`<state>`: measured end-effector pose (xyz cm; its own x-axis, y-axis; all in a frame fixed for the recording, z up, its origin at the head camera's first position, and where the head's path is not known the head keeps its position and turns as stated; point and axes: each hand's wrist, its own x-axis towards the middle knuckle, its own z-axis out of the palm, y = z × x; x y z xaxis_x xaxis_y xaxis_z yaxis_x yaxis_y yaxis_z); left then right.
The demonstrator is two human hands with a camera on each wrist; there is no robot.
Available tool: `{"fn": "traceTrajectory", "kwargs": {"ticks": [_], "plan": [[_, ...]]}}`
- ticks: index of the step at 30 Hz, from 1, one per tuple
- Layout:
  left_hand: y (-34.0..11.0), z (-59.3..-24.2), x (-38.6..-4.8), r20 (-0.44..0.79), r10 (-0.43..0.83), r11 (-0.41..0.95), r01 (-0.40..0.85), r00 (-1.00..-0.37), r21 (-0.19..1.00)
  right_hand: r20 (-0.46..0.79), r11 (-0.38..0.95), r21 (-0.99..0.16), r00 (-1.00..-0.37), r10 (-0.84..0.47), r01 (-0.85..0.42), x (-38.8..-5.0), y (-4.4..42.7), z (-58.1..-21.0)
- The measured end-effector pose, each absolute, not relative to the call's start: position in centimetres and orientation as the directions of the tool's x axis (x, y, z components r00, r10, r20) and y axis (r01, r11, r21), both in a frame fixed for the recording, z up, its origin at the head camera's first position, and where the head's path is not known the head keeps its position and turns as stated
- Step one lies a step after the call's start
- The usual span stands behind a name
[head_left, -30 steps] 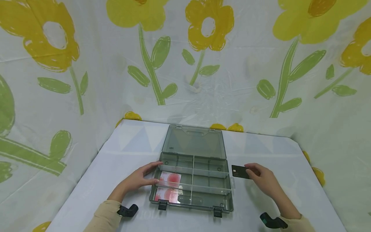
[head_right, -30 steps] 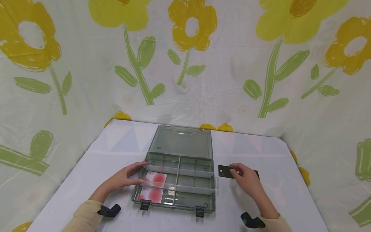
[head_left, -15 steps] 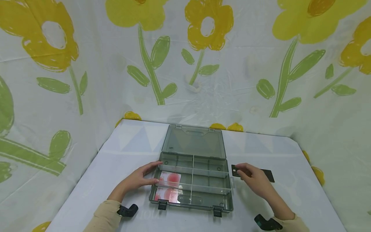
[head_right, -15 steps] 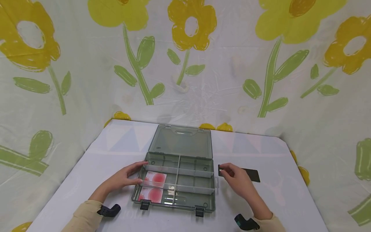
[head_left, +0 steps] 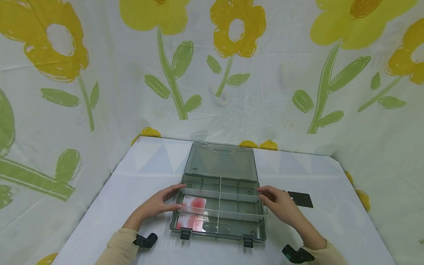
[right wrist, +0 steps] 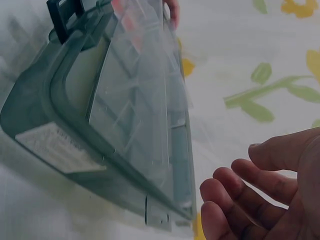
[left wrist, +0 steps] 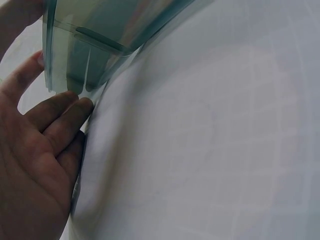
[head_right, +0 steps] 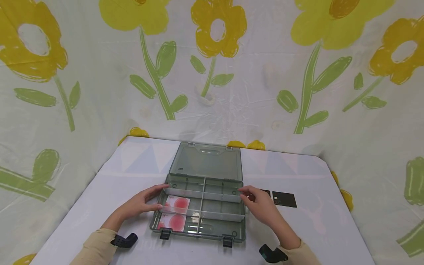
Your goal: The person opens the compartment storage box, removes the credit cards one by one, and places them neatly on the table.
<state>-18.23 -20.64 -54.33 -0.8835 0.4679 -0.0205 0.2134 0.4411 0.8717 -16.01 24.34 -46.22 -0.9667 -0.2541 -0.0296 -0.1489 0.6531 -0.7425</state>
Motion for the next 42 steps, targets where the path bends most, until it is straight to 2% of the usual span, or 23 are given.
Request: {"fn": "traceTrajectory", "kwargs": {"ticks": [18,42], "plan": [[-20.6,-54.2,-18.2,-0.023,0.465,0.441,0.208,-0.885,0.873,-0.012,0.57,-0.777,-0.899,-0.438,-0.268,-16.8,19.8,-46.6],[-20.5,-54.1,-18.1,-0.017,0.466,0.441,0.216,-0.884,0.871,-0.033,0.487,-0.82,-0.825,-0.564,-0.3,-17.9,14.2,-47.4]]}}
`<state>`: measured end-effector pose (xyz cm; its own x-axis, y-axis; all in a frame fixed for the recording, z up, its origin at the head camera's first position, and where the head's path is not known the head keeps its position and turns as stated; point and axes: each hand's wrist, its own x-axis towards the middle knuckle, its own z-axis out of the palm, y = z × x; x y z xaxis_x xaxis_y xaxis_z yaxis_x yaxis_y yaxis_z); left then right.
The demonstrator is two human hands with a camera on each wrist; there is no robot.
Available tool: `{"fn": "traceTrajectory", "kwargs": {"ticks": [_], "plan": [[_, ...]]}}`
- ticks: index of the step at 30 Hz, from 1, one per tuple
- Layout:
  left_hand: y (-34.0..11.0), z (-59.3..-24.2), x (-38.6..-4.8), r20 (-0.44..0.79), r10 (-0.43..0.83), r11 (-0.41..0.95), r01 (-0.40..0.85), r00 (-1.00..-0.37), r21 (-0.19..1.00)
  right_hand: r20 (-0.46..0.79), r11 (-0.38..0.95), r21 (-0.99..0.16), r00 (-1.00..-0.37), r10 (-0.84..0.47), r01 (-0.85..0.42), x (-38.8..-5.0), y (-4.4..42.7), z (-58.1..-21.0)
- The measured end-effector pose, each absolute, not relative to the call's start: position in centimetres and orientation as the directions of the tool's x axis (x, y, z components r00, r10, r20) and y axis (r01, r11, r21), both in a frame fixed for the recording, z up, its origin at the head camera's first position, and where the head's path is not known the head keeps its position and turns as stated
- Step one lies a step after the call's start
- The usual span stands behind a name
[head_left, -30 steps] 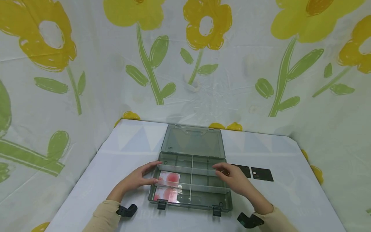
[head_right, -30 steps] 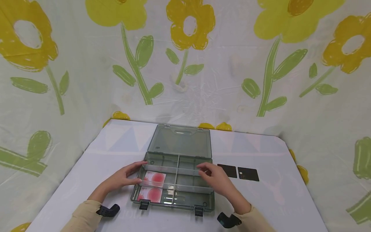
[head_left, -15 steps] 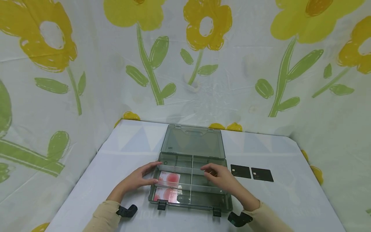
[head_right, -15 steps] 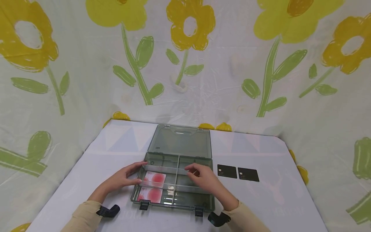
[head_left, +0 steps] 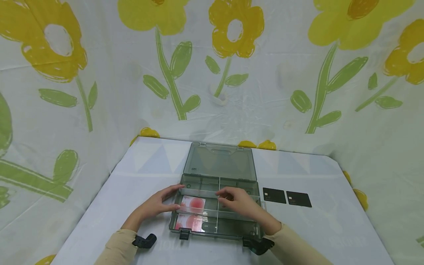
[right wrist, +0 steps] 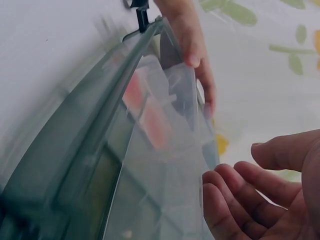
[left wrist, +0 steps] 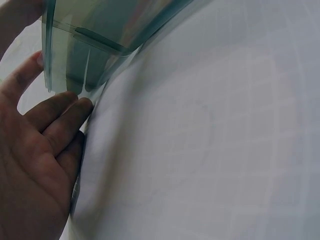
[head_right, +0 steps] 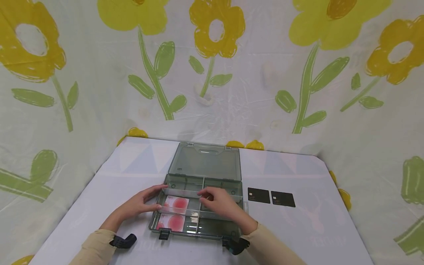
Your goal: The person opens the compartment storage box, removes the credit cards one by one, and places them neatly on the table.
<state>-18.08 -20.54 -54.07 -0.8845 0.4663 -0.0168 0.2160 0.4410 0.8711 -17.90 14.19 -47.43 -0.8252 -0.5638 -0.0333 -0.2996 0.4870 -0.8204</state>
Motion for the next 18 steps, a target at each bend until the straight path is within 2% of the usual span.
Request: {"fn": "traceTrajectory", "kwargs": {"ticks": [8,18], "plan": [[-20.6,-54.2,-18.3,-0.011,0.468,0.445,0.225,-0.884,0.867,-0.049,0.506,-0.809,-0.824,-0.565,-0.299,-18.3,12.1,-47.0],[-20.7,-54.4,-18.3,-0.027,0.462,0.441,0.203,-0.887,0.874,-0.139,0.605,-0.722,-0.787,-0.601,-0.335,-19.0,9.0,-46.3]]}}
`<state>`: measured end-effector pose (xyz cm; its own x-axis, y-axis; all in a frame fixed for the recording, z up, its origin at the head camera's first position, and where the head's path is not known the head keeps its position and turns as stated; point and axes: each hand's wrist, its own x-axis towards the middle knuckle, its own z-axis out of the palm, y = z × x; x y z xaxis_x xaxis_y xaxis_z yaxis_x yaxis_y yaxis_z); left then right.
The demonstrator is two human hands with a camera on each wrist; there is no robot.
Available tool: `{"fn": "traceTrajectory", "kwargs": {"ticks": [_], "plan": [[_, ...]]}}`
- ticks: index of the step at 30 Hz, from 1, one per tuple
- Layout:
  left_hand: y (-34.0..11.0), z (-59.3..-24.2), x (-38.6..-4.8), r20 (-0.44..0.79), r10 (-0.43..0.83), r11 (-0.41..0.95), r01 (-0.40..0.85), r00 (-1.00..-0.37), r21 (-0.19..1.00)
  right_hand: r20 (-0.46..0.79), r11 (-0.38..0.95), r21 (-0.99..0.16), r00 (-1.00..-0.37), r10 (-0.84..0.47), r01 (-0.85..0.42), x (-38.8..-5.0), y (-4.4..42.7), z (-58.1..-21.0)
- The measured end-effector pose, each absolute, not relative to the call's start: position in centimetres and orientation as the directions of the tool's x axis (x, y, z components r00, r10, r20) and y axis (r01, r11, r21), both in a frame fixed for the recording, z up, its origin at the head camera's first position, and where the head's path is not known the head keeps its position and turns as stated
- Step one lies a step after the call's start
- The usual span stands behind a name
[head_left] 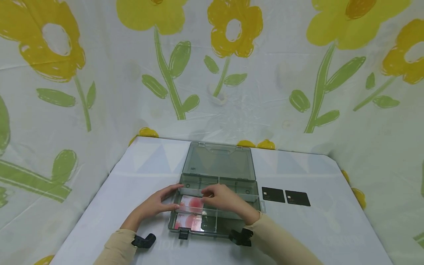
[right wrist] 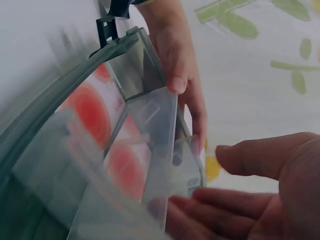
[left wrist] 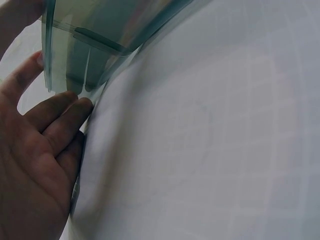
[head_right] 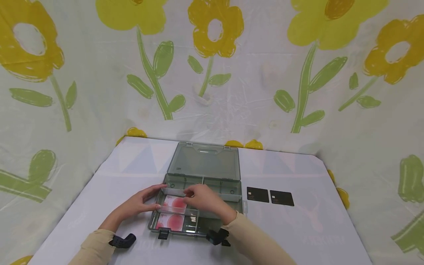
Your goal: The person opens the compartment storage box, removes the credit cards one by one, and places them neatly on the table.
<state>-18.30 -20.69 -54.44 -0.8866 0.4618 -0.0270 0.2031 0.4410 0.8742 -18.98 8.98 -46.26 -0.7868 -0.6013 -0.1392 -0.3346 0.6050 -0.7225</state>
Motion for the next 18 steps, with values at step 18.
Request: {"fn": "traceTrajectory", "kwargs": {"ticks": [18], "plan": [[-20.7,-54.3,-18.2,-0.015,0.463,0.435,0.212,-0.886,0.875,-0.238,0.705,-0.615,-0.769,-0.593,-0.354,-19.8,6.2,-47.0]]}}
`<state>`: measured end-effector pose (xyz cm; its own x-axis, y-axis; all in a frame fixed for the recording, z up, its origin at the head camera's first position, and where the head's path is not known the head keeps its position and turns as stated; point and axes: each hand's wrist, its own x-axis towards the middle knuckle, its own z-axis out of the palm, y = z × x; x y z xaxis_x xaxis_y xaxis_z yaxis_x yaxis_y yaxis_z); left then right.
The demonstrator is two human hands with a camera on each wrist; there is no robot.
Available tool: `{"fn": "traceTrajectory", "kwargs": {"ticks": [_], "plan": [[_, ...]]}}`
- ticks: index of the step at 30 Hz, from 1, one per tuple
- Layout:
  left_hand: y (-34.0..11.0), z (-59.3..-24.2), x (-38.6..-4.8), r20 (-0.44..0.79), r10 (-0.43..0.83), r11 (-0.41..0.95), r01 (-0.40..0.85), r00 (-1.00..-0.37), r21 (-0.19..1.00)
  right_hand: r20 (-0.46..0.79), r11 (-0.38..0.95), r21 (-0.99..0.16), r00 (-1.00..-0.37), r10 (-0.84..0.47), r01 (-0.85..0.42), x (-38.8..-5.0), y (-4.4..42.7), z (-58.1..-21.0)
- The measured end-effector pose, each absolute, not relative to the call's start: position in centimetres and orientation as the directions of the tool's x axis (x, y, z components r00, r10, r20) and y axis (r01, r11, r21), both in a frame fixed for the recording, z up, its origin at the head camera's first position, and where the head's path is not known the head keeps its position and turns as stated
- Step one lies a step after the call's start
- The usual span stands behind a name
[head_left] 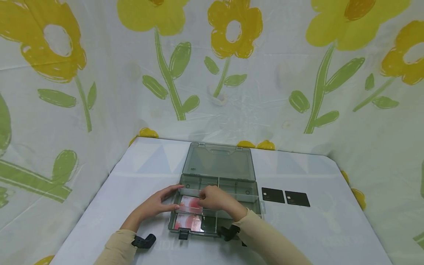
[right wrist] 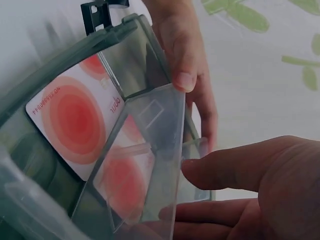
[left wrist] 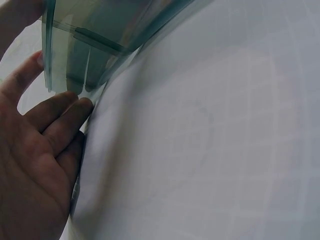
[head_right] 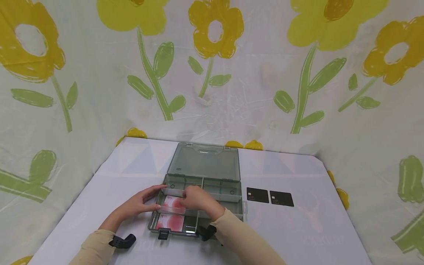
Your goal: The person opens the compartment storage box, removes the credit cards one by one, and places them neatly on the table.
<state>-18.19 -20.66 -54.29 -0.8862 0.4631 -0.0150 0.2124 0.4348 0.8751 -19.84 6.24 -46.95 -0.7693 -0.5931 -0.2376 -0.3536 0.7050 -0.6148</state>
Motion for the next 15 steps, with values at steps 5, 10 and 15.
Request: {"fn": "traceTrajectory", "kwargs": {"ticks": [5,10,15], "plan": [[-20.71,-54.35,-18.19,-0.003,0.47,0.43,0.226,-0.883,0.874,-0.258,0.72,-0.612,-0.778,-0.573,-0.327,-19.96,5.93,-47.07],[-20.74,-54.23,-18.15,-0.021,0.458,0.431,0.201,-0.889,0.88,-0.255,0.699,-0.646,-0.776,-0.576,-0.307,-19.79,5.98,-47.1],[-20.67,-54.1,-18.16,-0.031,0.453,0.431,0.189,-0.891,0.883,-0.252,0.683,-0.668,-0.774,-0.581,-0.295,-19.62,6.37,-47.14]]}}
